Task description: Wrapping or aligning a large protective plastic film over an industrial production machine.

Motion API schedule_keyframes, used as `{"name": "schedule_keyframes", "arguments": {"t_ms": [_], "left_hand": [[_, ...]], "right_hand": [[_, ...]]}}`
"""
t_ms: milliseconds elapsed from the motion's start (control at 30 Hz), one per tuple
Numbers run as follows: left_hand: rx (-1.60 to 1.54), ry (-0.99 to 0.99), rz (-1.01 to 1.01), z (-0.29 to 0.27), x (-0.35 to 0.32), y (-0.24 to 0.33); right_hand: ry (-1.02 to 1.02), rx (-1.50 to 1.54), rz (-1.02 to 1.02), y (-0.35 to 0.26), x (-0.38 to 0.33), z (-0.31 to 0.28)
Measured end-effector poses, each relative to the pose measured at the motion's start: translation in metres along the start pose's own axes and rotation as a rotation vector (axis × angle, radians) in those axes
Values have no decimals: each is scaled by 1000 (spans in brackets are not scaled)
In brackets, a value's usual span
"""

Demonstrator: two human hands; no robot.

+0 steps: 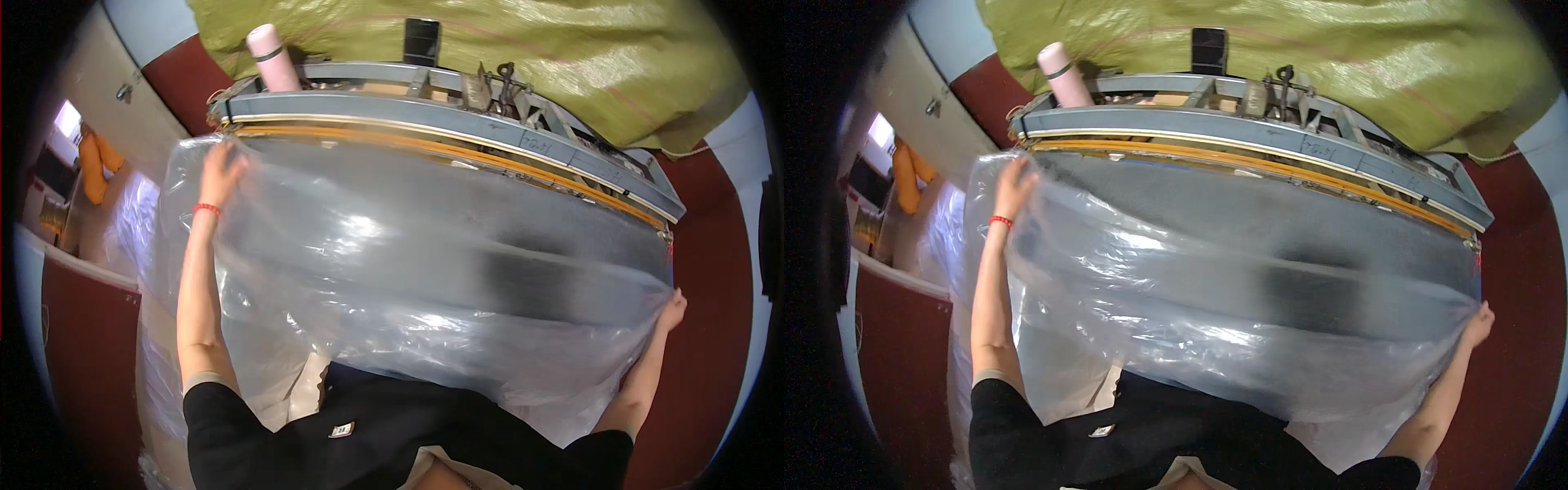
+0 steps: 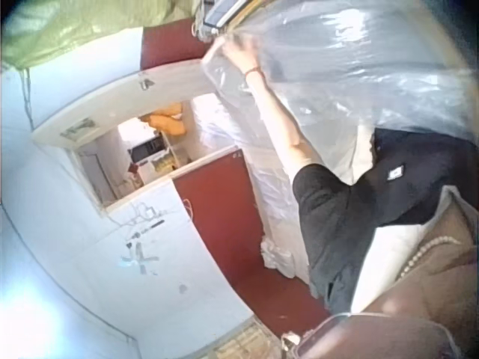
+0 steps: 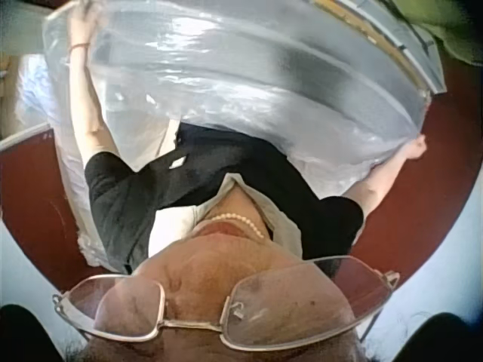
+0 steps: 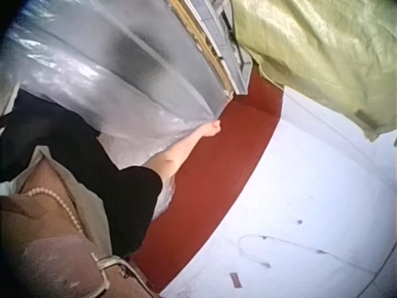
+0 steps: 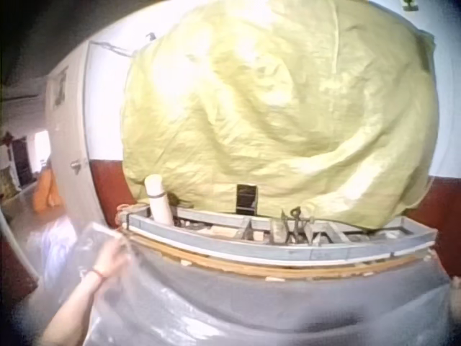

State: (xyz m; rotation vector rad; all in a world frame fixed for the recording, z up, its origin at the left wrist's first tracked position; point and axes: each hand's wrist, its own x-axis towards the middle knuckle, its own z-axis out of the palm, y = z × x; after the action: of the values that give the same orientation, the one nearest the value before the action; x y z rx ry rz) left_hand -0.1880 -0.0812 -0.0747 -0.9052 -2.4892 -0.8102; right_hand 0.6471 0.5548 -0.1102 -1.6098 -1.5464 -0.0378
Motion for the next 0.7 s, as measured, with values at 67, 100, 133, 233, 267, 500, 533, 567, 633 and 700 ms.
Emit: {"name": "schedule_keyframes", "arguments": {"t_ms": [67, 100, 133, 233, 267, 500, 533, 567, 633, 700], "left_hand": [[253, -263, -225, 37, -11, 2], [385, -407, -468, 40, -7, 27], [421, -285, -482, 36, -14, -8], [564, -311, -499, 38, 0, -41], [533, -262, -404, 17, -6, -99], [115, 305, -158, 61, 37, -20], [-234, 160, -71, 67, 37, 26], [-382, 4, -102, 77, 30, 75], [-681, -310, -78, 81, -17, 261], [-865, -714, 178, 77, -67, 402]], "right_hand": [[-101, -171, -76, -5, 2, 8], [-117, -308, -56, -15, -5, 2], [-155, -415, -51, -35, -14, 9], [-91, -480, -7, -49, -17, 4], [-72, -455, -33, -62, -19, 19], [-67, -516, 14, -60, -10, 28], [-163, -494, 62, -64, -11, 31], [-174, -470, 68, -68, -12, 32], [-96, -427, -5, -63, -15, 26], [-101, -464, 4, -51, -12, 13]]}}
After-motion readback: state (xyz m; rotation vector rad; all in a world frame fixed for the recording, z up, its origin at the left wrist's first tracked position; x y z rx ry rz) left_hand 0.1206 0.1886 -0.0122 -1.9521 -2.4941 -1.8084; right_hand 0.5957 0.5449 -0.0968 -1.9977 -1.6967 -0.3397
